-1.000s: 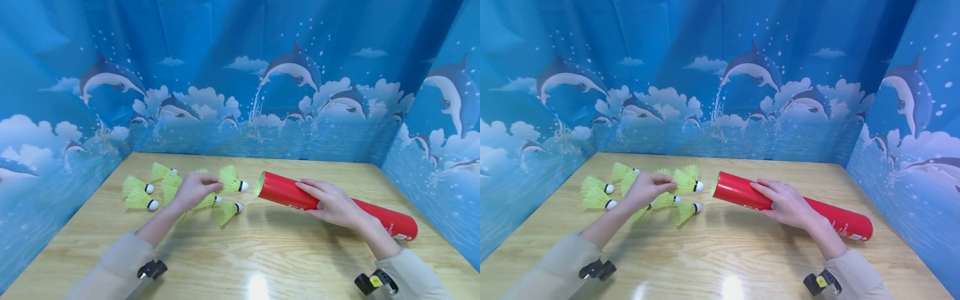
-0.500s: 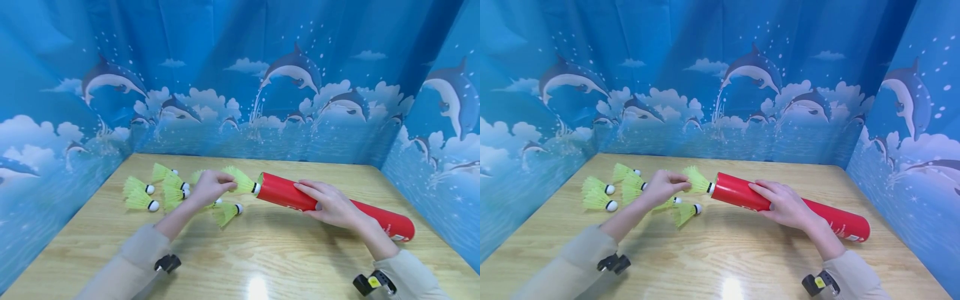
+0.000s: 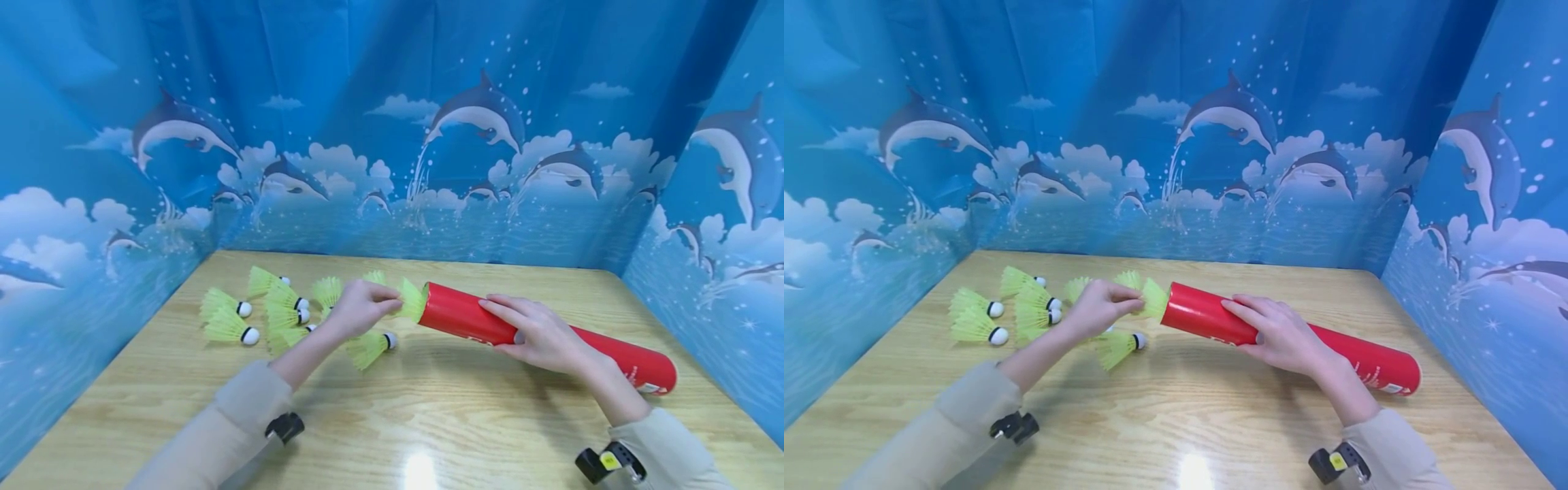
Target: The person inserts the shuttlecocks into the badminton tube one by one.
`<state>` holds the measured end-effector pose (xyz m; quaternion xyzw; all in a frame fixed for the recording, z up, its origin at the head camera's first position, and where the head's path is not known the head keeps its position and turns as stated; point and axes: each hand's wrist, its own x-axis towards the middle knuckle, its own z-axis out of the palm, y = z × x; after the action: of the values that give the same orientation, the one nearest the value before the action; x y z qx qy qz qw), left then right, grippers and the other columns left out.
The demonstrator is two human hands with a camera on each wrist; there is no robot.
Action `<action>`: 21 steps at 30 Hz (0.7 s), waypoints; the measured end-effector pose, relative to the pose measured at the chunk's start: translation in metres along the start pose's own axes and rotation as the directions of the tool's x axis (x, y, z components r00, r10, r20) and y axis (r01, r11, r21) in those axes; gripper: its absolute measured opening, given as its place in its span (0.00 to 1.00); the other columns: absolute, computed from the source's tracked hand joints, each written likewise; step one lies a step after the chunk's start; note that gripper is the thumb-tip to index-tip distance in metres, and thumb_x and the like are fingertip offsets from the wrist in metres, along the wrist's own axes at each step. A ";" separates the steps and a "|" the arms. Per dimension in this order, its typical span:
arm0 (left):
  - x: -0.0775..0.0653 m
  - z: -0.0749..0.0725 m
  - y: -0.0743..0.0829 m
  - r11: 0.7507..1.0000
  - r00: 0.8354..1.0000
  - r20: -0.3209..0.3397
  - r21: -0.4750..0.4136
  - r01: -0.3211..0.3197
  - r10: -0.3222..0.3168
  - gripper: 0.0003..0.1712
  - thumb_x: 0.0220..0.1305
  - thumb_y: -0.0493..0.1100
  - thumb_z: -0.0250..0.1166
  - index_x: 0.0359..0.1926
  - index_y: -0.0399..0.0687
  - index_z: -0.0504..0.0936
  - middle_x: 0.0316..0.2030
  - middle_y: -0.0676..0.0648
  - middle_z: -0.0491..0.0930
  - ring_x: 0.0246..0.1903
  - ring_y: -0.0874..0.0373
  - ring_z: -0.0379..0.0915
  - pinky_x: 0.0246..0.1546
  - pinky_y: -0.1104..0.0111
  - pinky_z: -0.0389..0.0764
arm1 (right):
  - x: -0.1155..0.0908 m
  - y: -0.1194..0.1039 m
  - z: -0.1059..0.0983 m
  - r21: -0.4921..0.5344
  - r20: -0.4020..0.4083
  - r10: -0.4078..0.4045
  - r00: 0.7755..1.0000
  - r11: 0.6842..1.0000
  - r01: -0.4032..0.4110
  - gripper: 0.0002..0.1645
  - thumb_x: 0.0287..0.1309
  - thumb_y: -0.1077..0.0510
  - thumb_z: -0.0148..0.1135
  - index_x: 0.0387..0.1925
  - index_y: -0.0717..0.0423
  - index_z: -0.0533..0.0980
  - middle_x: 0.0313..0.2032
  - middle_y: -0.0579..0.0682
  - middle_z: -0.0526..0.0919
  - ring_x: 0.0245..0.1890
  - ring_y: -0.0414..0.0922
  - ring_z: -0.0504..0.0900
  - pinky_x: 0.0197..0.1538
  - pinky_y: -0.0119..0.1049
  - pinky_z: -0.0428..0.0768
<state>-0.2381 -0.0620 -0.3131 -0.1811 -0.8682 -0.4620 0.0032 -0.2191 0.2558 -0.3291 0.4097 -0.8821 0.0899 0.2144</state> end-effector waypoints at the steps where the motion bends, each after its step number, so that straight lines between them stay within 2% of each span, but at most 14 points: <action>1: 0.000 0.001 0.000 1.000 1.000 0.000 0.001 -0.001 0.001 0.13 0.59 0.42 0.64 0.45 0.45 0.84 0.41 0.47 0.83 0.39 0.57 0.79 0.38 0.66 0.79 | 0.000 0.000 0.000 0.001 0.001 0.001 1.000 1.000 -0.001 0.54 0.28 0.56 0.81 0.63 0.51 0.66 0.55 0.55 0.72 0.50 0.52 0.73 0.41 0.48 0.79; 11: 0.004 0.006 0.002 0.994 0.999 -0.013 0.097 -0.048 0.049 0.10 0.59 0.40 0.64 0.41 0.44 0.86 0.37 0.48 0.84 0.38 0.57 0.79 0.36 0.68 0.79 | -0.001 0.001 0.001 -0.002 0.001 0.006 1.000 1.000 -0.006 0.54 0.28 0.56 0.81 0.63 0.51 0.66 0.55 0.55 0.72 0.50 0.52 0.73 0.41 0.49 0.79; 16: 0.006 0.010 0.002 0.990 0.997 0.011 0.115 -0.080 0.079 0.08 0.58 0.38 0.65 0.39 0.43 0.86 0.34 0.48 0.84 0.35 0.59 0.79 0.34 0.70 0.78 | -0.001 0.001 0.001 0.001 0.000 0.005 1.000 1.000 -0.005 0.54 0.28 0.56 0.81 0.63 0.51 0.66 0.56 0.55 0.72 0.50 0.52 0.73 0.42 0.50 0.79; 21: 0.006 0.013 0.004 0.990 0.997 0.020 0.120 -0.075 0.073 0.08 0.58 0.38 0.65 0.39 0.43 0.86 0.34 0.48 0.84 0.36 0.58 0.79 0.34 0.71 0.78 | -0.001 0.001 0.001 0.005 -0.001 0.009 1.000 1.000 -0.009 0.55 0.27 0.56 0.81 0.63 0.51 0.66 0.56 0.55 0.72 0.50 0.52 0.73 0.41 0.49 0.79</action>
<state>-0.2407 -0.0472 -0.3163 -0.2163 -0.8871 -0.4070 0.0243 -0.2198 0.2566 -0.3305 0.4063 -0.8836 0.0934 0.2134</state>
